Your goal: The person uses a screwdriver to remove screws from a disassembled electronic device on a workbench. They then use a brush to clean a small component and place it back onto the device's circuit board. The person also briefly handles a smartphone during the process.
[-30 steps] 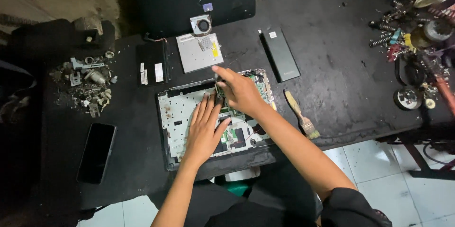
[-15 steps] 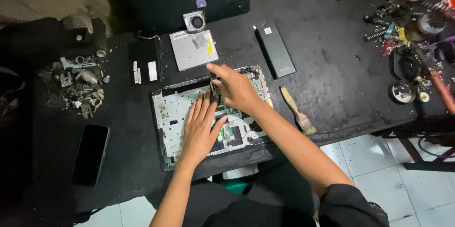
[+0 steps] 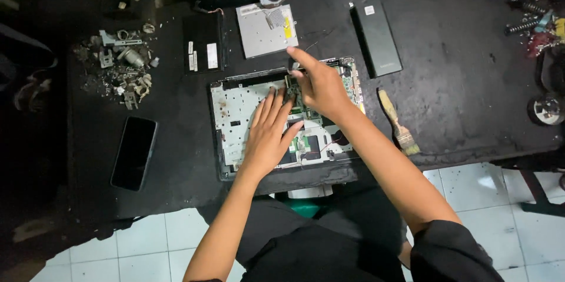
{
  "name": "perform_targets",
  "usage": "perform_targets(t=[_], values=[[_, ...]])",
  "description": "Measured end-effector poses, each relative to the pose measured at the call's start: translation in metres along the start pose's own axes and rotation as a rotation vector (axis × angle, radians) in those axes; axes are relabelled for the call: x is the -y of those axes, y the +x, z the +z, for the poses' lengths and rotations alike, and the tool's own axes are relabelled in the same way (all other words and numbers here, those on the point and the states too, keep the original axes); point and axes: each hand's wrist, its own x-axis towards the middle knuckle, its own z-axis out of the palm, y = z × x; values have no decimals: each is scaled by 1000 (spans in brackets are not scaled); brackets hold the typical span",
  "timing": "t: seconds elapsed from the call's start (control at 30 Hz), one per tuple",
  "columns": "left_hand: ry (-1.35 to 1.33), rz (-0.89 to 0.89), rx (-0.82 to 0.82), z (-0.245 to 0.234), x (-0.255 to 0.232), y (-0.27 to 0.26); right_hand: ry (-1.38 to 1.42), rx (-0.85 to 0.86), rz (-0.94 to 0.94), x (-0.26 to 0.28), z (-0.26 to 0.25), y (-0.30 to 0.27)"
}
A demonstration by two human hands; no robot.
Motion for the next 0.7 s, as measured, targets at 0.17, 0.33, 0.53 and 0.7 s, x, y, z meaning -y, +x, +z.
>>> perform_targets(t=[0.17, 0.33, 0.53, 0.7], values=[[-14, 10, -8, 2, 3, 1, -42, 4, 16, 6, -5, 7], [-4, -4, -5, 4, 5, 0, -121, 0, 9, 3, 3, 9], [-2, -3, 8, 6, 8, 0, 15, 18, -75, -1, 1, 7], [-12, 3, 4, 2, 6, 1, 130, 102, 64, 11, -9, 5]])
